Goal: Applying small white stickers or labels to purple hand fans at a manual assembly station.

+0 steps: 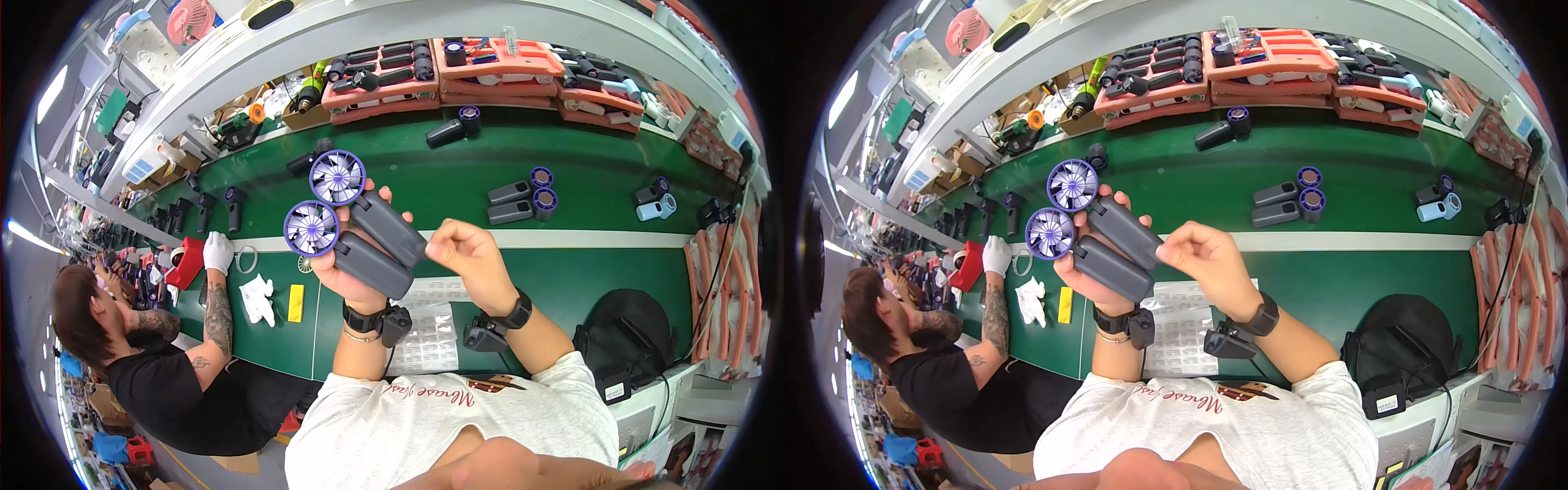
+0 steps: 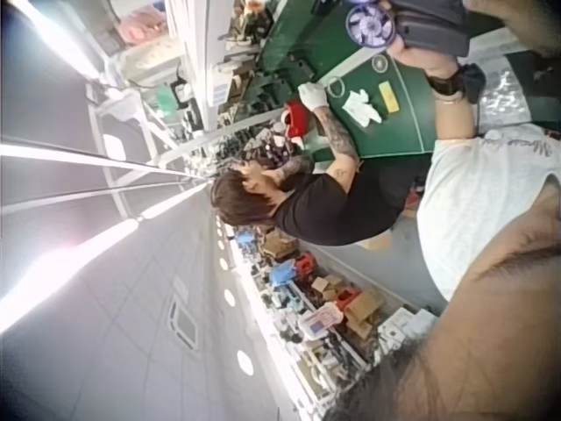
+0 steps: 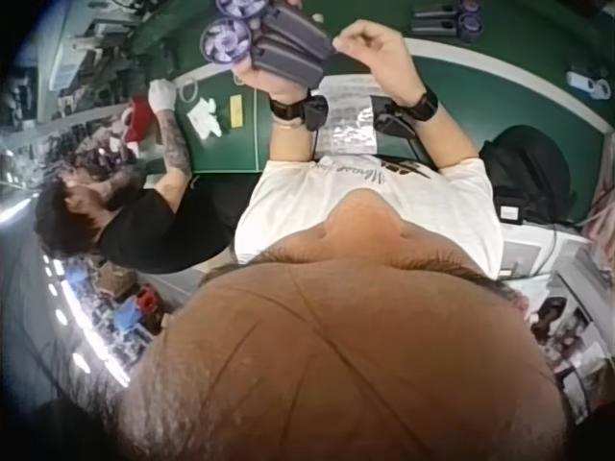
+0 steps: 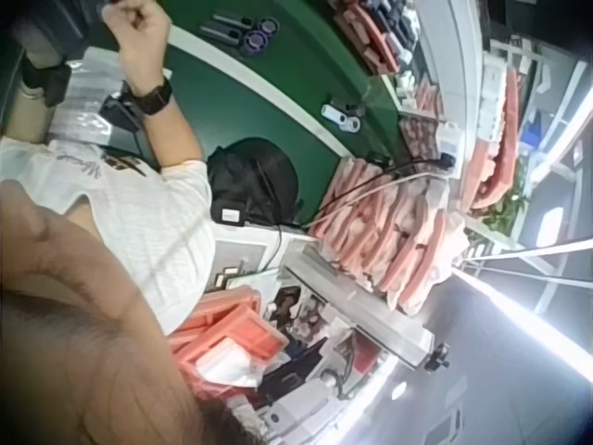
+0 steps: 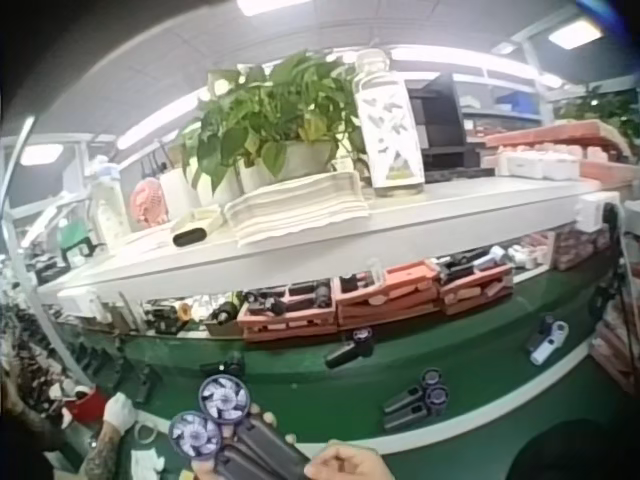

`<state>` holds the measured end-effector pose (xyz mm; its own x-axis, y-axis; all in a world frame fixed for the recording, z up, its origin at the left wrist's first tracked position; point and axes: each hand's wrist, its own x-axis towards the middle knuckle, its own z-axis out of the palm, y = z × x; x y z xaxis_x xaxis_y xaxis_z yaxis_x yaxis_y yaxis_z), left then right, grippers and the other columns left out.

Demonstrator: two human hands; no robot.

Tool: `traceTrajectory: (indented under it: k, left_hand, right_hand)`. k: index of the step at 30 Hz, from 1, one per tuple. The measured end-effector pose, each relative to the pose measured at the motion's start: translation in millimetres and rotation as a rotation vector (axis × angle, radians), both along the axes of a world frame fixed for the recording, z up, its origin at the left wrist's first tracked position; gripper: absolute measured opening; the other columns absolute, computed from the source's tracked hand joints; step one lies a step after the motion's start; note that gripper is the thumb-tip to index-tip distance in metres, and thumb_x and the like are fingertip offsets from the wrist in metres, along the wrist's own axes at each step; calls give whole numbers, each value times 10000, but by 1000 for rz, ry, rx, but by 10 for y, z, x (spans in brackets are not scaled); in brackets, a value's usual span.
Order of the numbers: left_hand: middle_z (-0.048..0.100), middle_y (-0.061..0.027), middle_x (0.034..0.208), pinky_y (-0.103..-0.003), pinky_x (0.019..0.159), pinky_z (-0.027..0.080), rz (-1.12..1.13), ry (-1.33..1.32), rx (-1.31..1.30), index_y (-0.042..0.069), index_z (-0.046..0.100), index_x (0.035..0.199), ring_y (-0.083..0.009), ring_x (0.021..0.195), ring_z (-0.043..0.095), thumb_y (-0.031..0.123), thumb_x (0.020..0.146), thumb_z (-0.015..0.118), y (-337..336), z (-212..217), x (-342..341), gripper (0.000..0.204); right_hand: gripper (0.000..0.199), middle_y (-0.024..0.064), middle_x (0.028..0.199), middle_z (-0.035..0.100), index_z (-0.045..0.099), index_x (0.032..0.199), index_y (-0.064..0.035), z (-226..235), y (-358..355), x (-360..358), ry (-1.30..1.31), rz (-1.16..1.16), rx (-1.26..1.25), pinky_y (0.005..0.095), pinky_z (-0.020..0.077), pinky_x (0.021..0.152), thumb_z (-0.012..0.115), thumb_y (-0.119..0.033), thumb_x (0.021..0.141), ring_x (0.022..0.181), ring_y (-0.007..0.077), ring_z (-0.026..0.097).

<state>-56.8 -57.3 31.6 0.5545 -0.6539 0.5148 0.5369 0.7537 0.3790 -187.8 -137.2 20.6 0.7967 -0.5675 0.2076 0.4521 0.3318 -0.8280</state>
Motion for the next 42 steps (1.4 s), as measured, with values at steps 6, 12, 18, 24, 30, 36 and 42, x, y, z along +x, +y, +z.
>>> traceTrajectory:
  k: [6,12,18,24,30,36,42]
  left_hand:
    - [408,-194,1309,-536,896,459,68,-80,39,117,567,1055,-361,1193,442,425,730,547,-1,12,-12,448]
    - [396,-168,1316,-551,915,411,68,-132,60,124,523,1037,-335,1218,420,393,717,569,7,38,-50,421]
    - [393,-168,1318,-550,907,412,85,-113,84,123,515,1027,-337,1212,425,393,710,573,8,35,-85,420]
    - [388,-199,1336,-555,911,432,112,-65,74,120,545,1079,-372,1206,431,412,717,544,-14,10,-116,465]
    - [390,-179,1320,-557,915,422,-2,-19,21,131,548,1079,-346,1229,409,434,725,551,-77,-35,-115,466]
    - [402,-134,1319,-538,898,410,-195,75,1,147,534,1028,-304,1213,404,419,749,570,-219,-80,-94,391]
    - [429,-145,1288,-507,902,428,-277,-187,189,101,560,1076,-310,1194,433,397,733,573,-596,-326,461,453]
  right_hand:
    - [116,-28,731,466,681,761,-51,36,102,-47,188,-96,-418,226,350,640,771,-114,725,722,74,422]
    - [127,-18,716,470,696,752,-54,53,140,-48,159,-152,-457,235,356,672,793,-111,693,711,94,432]
    - [139,-20,710,472,706,747,-70,43,139,-57,168,-183,-502,238,354,675,808,-133,675,716,105,436]
    - [191,-18,712,460,658,652,-69,51,257,-43,215,-539,-816,260,347,682,821,-168,663,759,118,428]
    - [331,8,863,472,523,916,-96,-123,265,88,48,-612,-664,276,344,712,779,-165,718,821,113,416]
    - [507,21,971,450,387,1132,-99,-213,294,223,-1,-99,164,273,350,778,732,-123,761,861,104,425]
    - [377,15,967,443,409,1104,-73,-207,-61,112,136,-403,167,261,374,839,641,-54,807,899,101,444]
